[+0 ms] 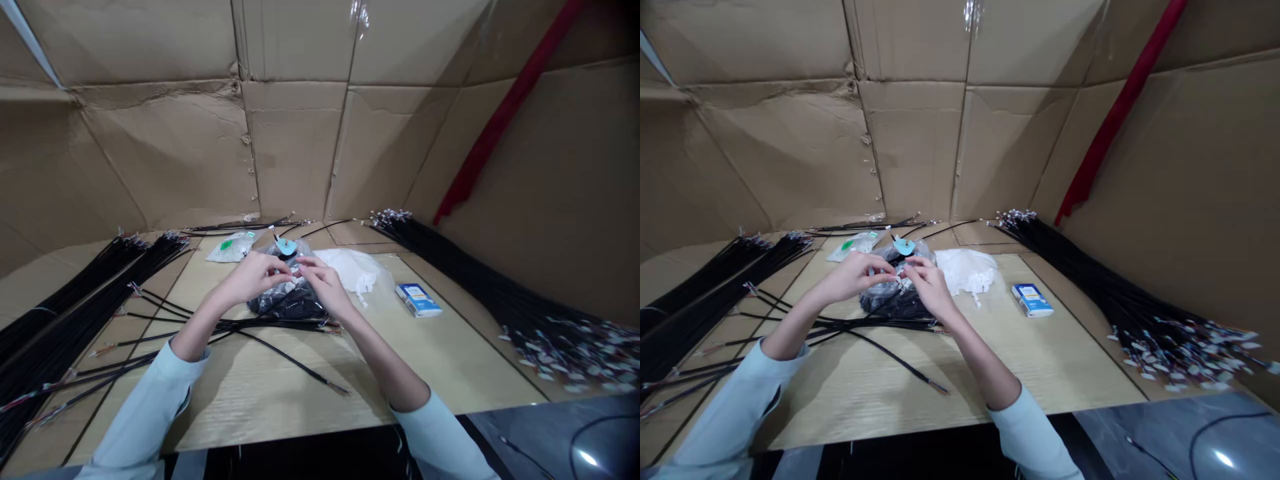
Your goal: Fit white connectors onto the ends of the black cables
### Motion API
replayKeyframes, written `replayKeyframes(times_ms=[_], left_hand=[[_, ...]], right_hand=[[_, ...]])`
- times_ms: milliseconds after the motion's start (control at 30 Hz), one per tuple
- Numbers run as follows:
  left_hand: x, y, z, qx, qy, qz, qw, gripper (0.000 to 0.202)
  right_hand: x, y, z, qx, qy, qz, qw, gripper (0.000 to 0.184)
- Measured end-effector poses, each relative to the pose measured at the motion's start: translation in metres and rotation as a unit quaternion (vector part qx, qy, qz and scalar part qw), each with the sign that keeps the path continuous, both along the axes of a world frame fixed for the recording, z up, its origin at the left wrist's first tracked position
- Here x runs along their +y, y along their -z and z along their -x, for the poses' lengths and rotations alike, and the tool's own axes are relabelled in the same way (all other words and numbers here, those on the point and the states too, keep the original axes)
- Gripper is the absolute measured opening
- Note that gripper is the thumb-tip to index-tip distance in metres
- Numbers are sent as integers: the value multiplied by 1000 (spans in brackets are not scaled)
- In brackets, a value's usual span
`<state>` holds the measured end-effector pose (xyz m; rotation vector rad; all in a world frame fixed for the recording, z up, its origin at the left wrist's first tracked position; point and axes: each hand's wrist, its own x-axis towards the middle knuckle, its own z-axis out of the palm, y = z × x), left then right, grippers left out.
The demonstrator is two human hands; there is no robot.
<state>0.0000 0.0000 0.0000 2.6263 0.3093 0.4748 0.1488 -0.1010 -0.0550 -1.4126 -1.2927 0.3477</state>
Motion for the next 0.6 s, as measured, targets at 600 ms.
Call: replayKeyframes(times_ms=[600], left_hand=[[4,12,-9,-31,-68,233,969,18]], right_hand=[[0,-3,4,70,-67,37,995,42]])
